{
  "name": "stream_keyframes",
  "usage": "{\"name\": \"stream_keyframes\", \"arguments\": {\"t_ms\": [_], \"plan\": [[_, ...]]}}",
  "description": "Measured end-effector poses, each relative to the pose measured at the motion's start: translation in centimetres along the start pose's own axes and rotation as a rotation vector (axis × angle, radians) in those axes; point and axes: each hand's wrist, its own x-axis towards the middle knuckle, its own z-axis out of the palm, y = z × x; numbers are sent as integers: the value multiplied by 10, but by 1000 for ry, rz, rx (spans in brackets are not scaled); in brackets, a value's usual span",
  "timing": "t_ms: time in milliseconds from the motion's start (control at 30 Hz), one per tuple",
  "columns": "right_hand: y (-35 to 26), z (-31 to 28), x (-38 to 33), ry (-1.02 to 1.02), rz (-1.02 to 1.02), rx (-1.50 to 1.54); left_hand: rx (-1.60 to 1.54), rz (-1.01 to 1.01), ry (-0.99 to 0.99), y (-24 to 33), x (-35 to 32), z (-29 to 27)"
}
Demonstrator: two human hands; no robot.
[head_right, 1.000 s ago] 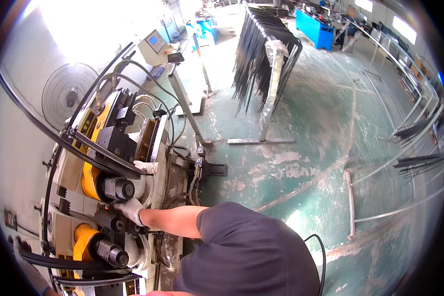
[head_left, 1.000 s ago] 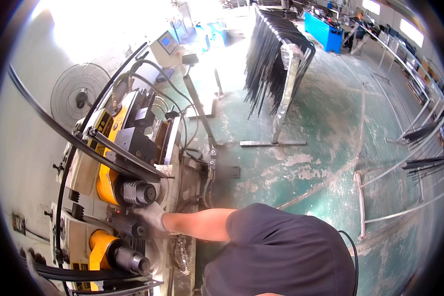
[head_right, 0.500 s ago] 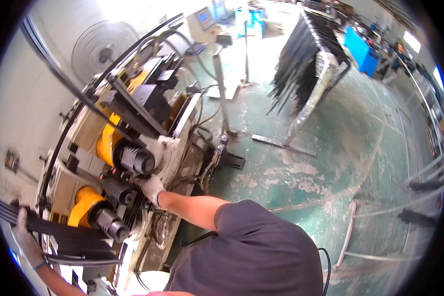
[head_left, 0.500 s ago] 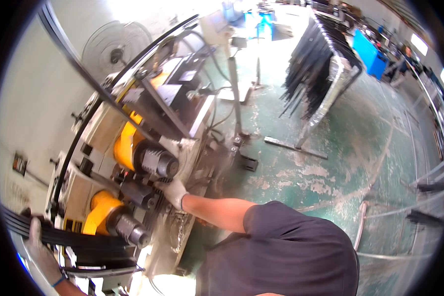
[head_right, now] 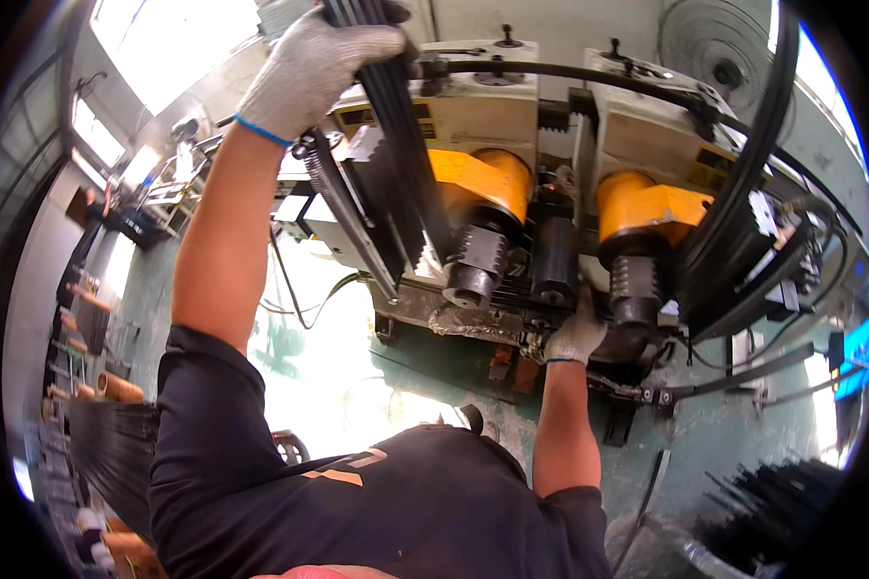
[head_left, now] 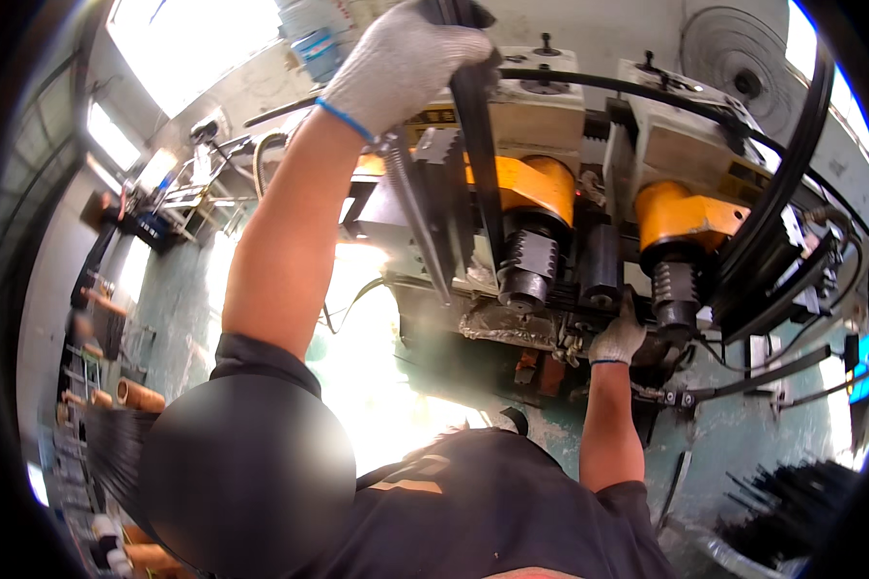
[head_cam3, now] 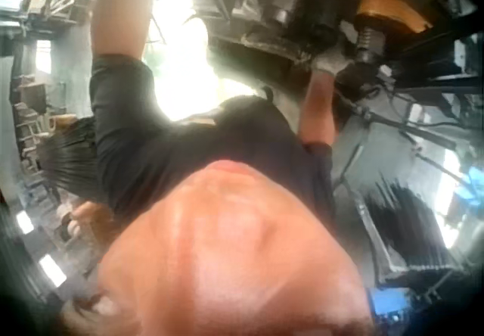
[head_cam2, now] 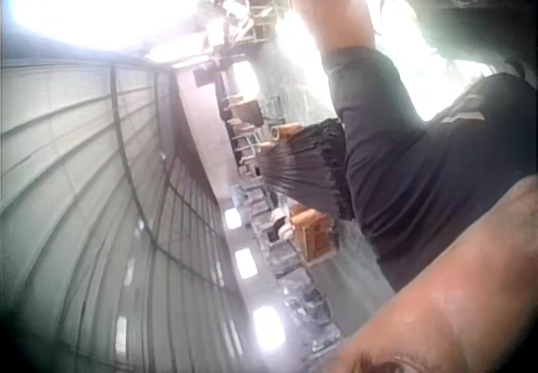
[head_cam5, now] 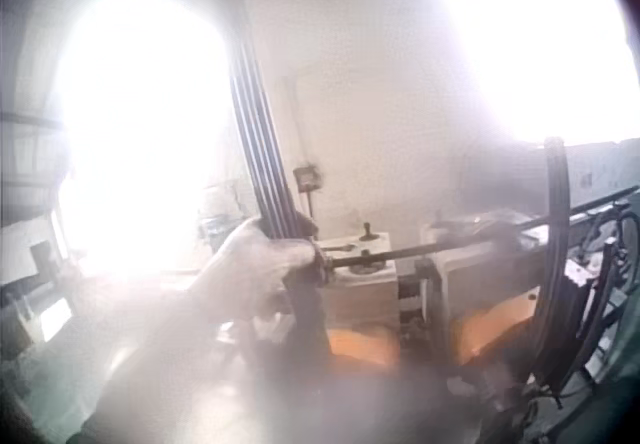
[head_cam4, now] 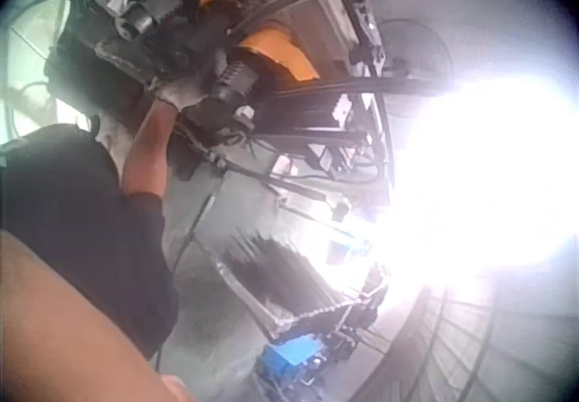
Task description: The person repeatedly picks up bundles of straight metal rods, feeds them into a bending machine, and removes the bent rods. The bent rods are then placed into a nearby metal cart. The person is barefoot throughout the task.
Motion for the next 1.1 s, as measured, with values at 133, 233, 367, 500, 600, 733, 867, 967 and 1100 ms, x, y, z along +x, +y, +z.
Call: {"name": "stream_keyframes", "arguments": {"t_ms": [133, 233, 367, 500, 600, 733, 867, 967, 1100], "plan": [[-7, 3, -8, -37, 170, 2, 473, 360, 135, -21, 8, -9], [-5, 5, -8, -51, 160, 27, 861, 829, 175, -51, 23, -16], [-41, 29, -39, -27, 262, -27, 1119, 966, 222, -56, 27, -19], [-6, 5, -2, -103, 184, 10, 605, 741, 238, -49, 22, -7], [-8, 2, -5, -146, 253, -25, 1028, 885, 316, -52, 12, -12], [-32, -15, -42, -308, 238, 141, 1016, 807, 448, -46, -44, -26], [-72, -69, -100, -95, -12, -258, -272, 263, 264, -39, -151, -40], [-62, -108, -130, -182, -661, -1175, -466, 151, 370, -61, -238, -50], [-64, -109, -165, -370, -917, -1503, -396, 14, 660, -86, -370, -65]]}}
